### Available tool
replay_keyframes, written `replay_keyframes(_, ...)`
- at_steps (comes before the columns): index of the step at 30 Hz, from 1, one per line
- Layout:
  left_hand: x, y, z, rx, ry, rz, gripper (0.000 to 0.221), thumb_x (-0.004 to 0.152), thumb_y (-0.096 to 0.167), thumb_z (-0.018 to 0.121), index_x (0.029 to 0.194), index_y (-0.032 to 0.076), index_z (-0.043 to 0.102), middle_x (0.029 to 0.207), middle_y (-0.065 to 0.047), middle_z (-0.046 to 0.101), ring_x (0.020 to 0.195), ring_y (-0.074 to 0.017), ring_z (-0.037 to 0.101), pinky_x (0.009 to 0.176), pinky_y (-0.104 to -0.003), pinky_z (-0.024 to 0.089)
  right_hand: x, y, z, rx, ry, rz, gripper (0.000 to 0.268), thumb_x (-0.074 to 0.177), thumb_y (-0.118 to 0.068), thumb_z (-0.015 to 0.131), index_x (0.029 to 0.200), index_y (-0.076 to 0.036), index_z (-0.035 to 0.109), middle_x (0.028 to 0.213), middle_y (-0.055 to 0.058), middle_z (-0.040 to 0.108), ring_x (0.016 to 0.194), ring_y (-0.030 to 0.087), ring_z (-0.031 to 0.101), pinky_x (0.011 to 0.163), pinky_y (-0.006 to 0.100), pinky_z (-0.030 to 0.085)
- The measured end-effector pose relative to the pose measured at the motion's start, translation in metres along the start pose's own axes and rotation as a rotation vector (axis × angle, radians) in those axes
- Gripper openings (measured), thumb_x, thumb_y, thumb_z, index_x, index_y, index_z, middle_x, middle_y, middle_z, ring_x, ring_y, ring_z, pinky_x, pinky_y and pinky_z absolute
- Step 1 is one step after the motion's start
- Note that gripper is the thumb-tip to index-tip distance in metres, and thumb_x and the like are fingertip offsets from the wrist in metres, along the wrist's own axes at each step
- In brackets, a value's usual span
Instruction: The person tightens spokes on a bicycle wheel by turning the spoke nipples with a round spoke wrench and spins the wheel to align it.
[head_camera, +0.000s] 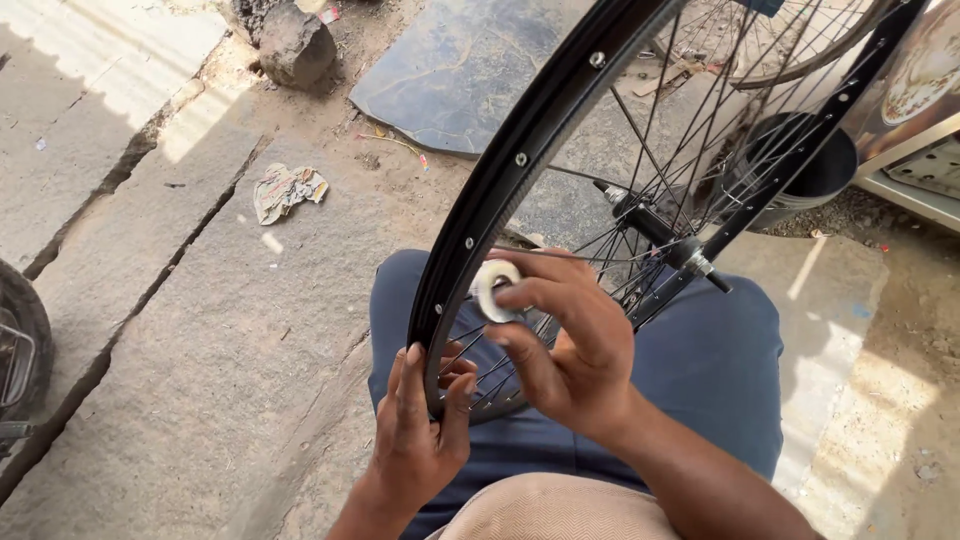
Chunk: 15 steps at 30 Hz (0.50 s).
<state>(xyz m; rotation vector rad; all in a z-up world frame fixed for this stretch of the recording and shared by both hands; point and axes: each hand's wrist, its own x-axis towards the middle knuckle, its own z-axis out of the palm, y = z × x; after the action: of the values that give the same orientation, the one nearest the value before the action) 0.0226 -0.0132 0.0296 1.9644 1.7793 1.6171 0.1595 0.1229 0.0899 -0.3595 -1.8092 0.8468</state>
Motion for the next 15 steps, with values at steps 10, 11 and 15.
replay_keyframes(10,0.016,-0.004,-0.014,-0.112,-0.085,-0.051,0.079,0.102,-0.002,0.064,0.164,0.009,0.015,0.108,-0.014,0.063,0.082,-0.0163,0.069,0.066,-0.027,0.061,0.020,0.006,-0.008,-0.199,-0.198,-0.136,0.039,0.096,-0.022,0.074,0.127,-0.001,0.064,0.122,0.015,0.074,0.113,0.032,0.073,0.101,0.041,0.054)
replay_keyframes(11,0.014,-0.005,-0.013,-0.114,-0.082,-0.054,0.079,0.102,-0.001,0.064,0.164,0.009,0.015,0.109,-0.014,0.064,0.081,-0.0156,0.069,0.066,-0.027,0.061,0.020,0.006,-0.004,-0.139,-0.277,-0.038,0.035,0.096,-0.021,0.075,0.125,-0.002,0.067,0.110,0.011,0.074,0.101,0.029,0.073,0.093,0.039,0.055)
replay_keyframes(15,0.011,-0.006,-0.014,-0.112,-0.059,-0.067,0.077,0.102,-0.001,0.063,0.163,0.009,0.017,0.112,-0.016,0.064,0.084,-0.0156,0.071,0.067,-0.027,0.062,0.024,0.003,0.010,0.141,-0.335,0.301,0.020,0.102,-0.019,0.066,0.117,-0.009,0.074,0.095,0.004,0.077,0.084,0.020,0.076,0.078,0.034,0.058)
